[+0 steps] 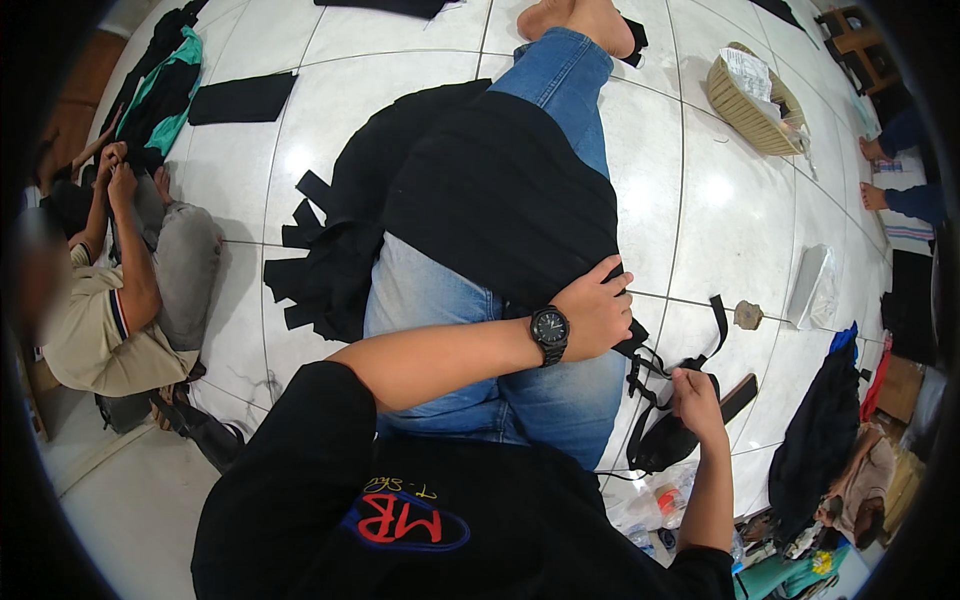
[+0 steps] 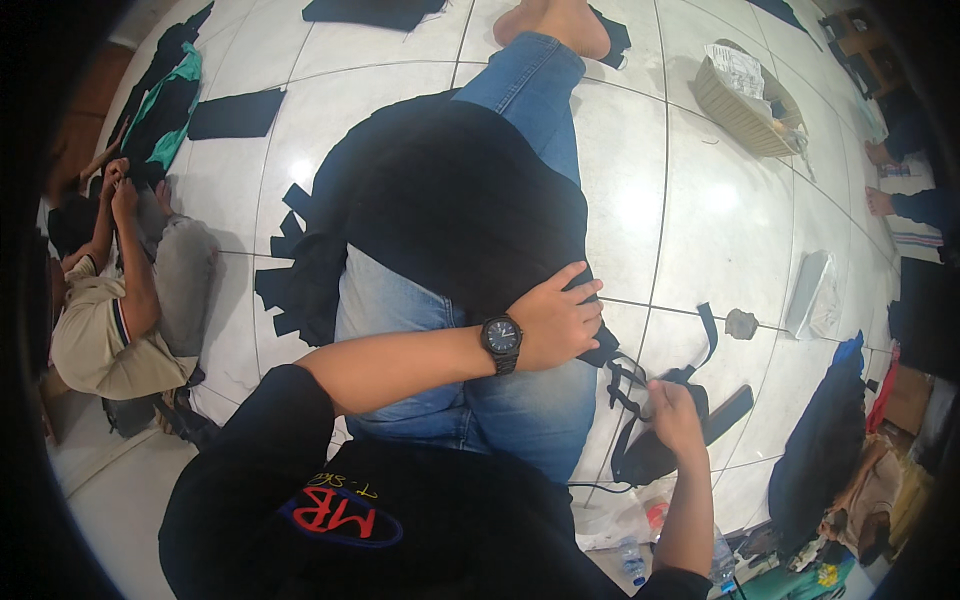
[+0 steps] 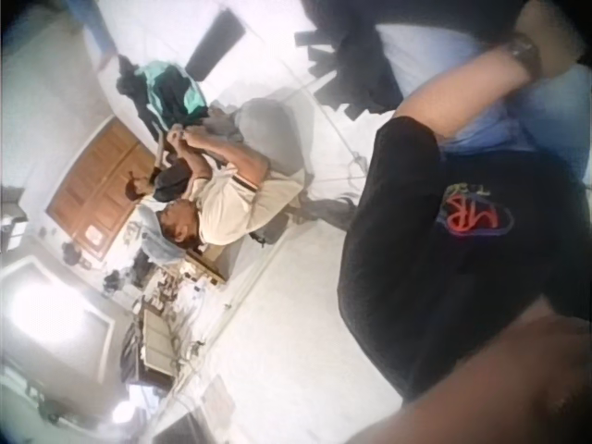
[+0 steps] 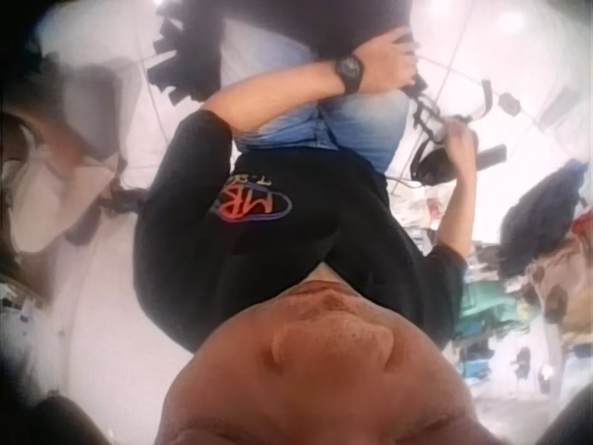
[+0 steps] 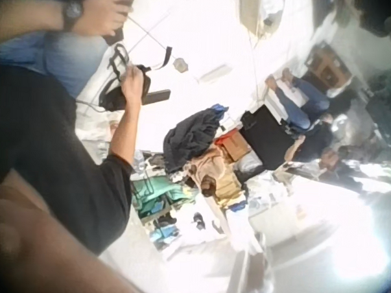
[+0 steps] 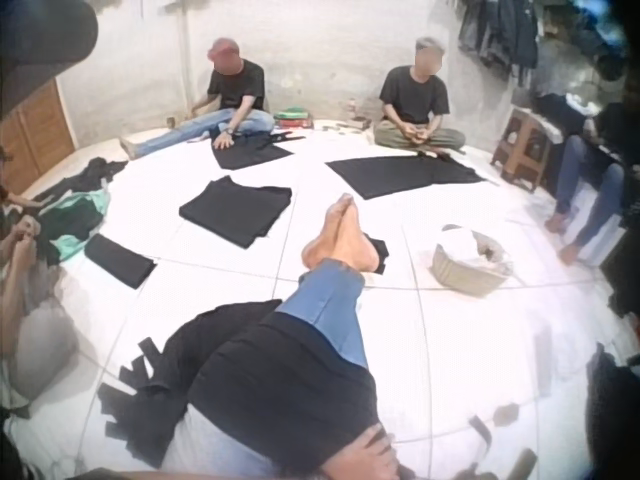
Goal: The person sits on the floor and uses scissors to cut strips from a large piece of black fabric. They repeatedly trim the edges and remove small pieces, placing the cut strips on the floor.
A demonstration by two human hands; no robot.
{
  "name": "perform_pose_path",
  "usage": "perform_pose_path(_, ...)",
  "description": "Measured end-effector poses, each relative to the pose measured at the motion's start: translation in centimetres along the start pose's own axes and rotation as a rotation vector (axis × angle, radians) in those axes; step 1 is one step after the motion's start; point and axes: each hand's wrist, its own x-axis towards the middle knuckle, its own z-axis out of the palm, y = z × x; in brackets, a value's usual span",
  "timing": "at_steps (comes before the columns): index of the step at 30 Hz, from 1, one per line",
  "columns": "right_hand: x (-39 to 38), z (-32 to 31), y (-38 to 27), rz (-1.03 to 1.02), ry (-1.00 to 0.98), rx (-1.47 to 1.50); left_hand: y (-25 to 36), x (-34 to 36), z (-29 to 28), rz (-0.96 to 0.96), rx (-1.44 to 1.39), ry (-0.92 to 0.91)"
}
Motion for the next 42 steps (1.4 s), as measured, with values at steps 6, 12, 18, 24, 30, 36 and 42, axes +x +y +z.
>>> perform_pose_path(6, 0.6, 4.1, -11.4, -0.880, 0.646, -0.218, -1.5, -0.6, -0.9, -0.017, -0.056, 0.131)
perform_pose_path(12, 0.0, 3.1, -4.5, -0.663, 0.373, -0.906, -1.6, -1.0, -0.2, 0.046, -0.030, 0.066)
perform_pose_path(18, -1.8, -3.9, 4.9, -0.309, 0.582, -1.036, -1.4, -0.9, -0.3, 0.050, 0.018, 0.056)
perform_pose_path(24, -2.3, 1.8, -6.6, -0.629, -0.212, 0.966, -1.9, -0.9, -2.1, -0.042, -0.037, 0.118)
perform_pose_path(30, 1.2, 1.8, -7.9, -0.700, 0.515, -0.868, -3.9, -2.1, -1.4, -0.012, -0.005, 0.075)
perform_pose_path(36, -2.1, -1.9, 0.6, -0.402, 0.368, -0.919, -3.1, -1.9, -1.4, 0.005, 0.069, 0.058)
perform_pose_path(42, -0.9, -2.7, 3.9, -0.022, -0.028, -0.159, -2.7, -1.9, -2.1, -0.035, 0.098, 0.033)
